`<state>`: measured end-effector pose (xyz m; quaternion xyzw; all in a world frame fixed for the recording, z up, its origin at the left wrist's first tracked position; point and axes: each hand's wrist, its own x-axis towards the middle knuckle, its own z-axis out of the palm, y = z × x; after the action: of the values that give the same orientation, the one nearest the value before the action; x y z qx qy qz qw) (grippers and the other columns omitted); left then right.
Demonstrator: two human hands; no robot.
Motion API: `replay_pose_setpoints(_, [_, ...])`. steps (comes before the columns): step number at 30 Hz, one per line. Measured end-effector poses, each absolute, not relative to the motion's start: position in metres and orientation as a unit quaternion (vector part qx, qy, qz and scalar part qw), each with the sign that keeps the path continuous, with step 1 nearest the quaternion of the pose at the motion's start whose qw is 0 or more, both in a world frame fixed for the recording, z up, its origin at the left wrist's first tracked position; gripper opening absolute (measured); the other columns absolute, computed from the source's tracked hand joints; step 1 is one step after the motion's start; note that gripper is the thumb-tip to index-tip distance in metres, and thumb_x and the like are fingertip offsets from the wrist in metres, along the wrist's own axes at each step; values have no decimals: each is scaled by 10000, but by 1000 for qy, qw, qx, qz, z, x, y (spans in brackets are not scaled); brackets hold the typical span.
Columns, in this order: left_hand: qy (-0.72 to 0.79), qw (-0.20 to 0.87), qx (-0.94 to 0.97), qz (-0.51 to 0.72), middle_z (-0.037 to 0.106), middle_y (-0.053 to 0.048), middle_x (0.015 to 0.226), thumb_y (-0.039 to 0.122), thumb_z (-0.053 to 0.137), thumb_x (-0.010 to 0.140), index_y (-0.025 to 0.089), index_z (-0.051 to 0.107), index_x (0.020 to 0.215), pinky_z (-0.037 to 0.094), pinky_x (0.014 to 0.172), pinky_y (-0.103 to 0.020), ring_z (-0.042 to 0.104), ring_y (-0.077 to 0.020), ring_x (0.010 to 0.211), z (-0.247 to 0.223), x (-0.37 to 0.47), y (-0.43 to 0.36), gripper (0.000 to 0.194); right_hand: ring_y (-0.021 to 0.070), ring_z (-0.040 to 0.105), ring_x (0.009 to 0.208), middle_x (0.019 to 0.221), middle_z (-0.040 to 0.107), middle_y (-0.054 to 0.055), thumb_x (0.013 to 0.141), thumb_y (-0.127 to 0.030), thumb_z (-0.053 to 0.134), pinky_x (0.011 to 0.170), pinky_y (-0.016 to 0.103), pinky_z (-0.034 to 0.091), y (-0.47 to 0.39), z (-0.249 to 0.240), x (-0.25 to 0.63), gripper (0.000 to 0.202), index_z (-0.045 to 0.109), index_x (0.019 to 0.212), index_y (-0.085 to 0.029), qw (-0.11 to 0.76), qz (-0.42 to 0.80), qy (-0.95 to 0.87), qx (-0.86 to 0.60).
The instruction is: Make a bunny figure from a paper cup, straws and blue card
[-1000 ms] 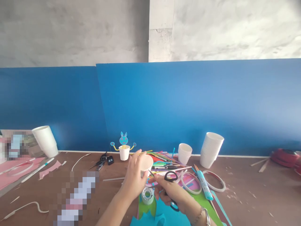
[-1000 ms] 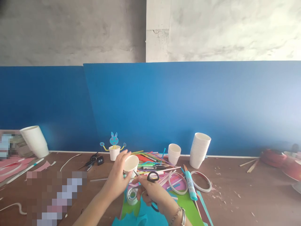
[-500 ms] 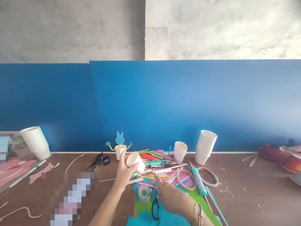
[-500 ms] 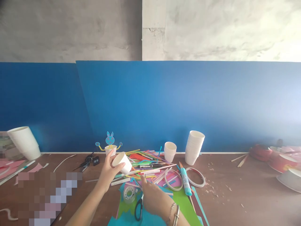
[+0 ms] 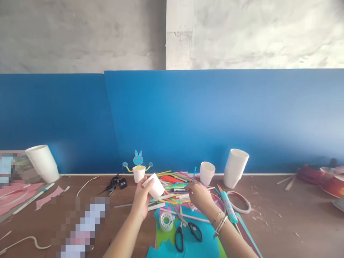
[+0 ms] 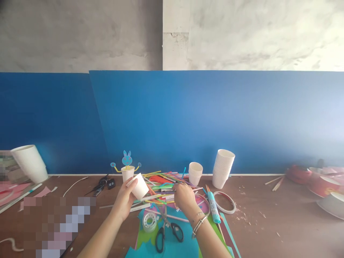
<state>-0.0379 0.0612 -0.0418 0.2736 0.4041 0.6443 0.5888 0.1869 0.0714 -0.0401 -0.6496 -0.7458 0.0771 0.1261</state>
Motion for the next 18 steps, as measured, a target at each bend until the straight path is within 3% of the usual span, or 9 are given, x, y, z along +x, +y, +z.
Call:
replay_pose_setpoints(6, [409,621,223,631,702,-75,987,421,707,738,182,617,1068,514,722,-255,655,-191,907,-35,-39,59,418,262,601,1037,1026,700,144,659,-10,491,855,308,419,83,-50,205,392,740,932,-143,128,79,-748,-647])
replay_pose_setpoints(9, [407,639,217,616,703,-100,971,446,623,811,152,610,1080,537,722,-288,676,-195,843,-32,-42,60,399,219,638,950,978,720,107,706,-41,467,817,270,441,82,-51,207,355,742,901,-152,145,102,-756,-630])
replay_pose_setpoints(12, [391,646,223,617,702,-94,953,475,587,830,161,582,1123,551,700,-298,689,-192,802,-30,-45,61,430,181,661,883,958,736,72,788,-90,416,774,231,462,82,-47,211,370,721,988,-155,169,124,-756,-620])
replay_pose_setpoints(18, [387,647,238,613,696,-64,819,508,581,822,150,587,1058,535,573,-246,671,-157,663,-25,-51,62,428,190,659,898,977,735,60,829,-163,448,774,240,452,80,-24,249,320,730,974,-201,169,104,-702,-684])
